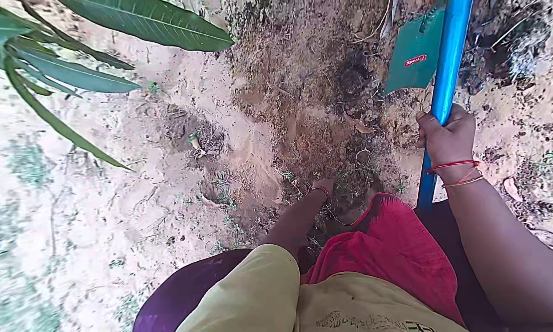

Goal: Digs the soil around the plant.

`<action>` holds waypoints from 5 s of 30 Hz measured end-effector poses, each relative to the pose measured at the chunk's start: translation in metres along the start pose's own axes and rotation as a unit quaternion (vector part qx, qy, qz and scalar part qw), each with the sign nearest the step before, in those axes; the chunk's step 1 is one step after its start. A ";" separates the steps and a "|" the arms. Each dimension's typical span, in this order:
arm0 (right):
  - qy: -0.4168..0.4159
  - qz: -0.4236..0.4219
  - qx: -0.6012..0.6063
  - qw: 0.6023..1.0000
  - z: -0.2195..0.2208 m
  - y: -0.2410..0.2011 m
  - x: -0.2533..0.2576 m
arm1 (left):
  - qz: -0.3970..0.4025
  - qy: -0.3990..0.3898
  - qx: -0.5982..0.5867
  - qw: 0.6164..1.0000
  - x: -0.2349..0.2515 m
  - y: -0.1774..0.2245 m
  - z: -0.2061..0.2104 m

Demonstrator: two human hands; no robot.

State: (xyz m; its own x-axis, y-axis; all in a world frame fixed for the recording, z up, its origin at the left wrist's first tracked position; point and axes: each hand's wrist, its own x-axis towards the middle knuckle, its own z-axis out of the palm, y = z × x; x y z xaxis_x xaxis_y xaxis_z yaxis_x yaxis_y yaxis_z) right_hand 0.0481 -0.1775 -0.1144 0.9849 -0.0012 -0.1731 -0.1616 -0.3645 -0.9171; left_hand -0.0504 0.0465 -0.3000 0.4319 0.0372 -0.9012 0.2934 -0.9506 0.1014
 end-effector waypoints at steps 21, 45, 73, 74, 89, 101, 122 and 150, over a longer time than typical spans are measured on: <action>-0.054 0.038 -0.042 0.997 0.006 0.018 0.030 | 0.034 0.227 -0.034 0.973 -0.155 -0.123 -0.228; -0.147 0.094 -0.091 0.980 0.034 0.023 0.035 | 0.046 -0.122 0.289 0.948 -0.062 -0.117 -0.042; -0.184 0.058 -0.089 0.977 0.041 0.021 0.026 | 0.195 0.023 0.143 0.970 0.002 -0.022 -0.022; -0.186 0.058 -0.090 0.977 0.042 0.022 0.026 | 0.226 0.009 0.150 0.963 -0.004 -0.020 -0.013; -0.265 0.039 -0.126 0.955 0.056 0.021 0.021 | -0.128 -0.124 0.221 0.959 -0.092 -0.209 -0.048; -0.359 -0.005 -0.207 0.910 0.223 -0.021 0.050 | 0.031 0.402 -0.075 0.912 -0.284 -0.069 -0.170; -0.486 0.121 -0.416 0.759 0.160 0.063 -0.038 | -0.028 0.104 -0.271 0.956 -0.088 -0.081 -0.147; -0.620 -0.167 -0.544 0.540 0.157 0.036 0.025 | -0.212 0.132 -0.410 0.877 -0.035 -0.056 0.018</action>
State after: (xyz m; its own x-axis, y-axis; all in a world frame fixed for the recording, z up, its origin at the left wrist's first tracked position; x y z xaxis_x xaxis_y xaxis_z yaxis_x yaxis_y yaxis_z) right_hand 0.0574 -0.0441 -0.2079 0.0394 0.6124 -0.7896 0.8095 -0.4828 -0.3341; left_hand -0.0973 0.0925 -0.2815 0.2865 0.5071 -0.8129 0.9435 -0.2968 0.1474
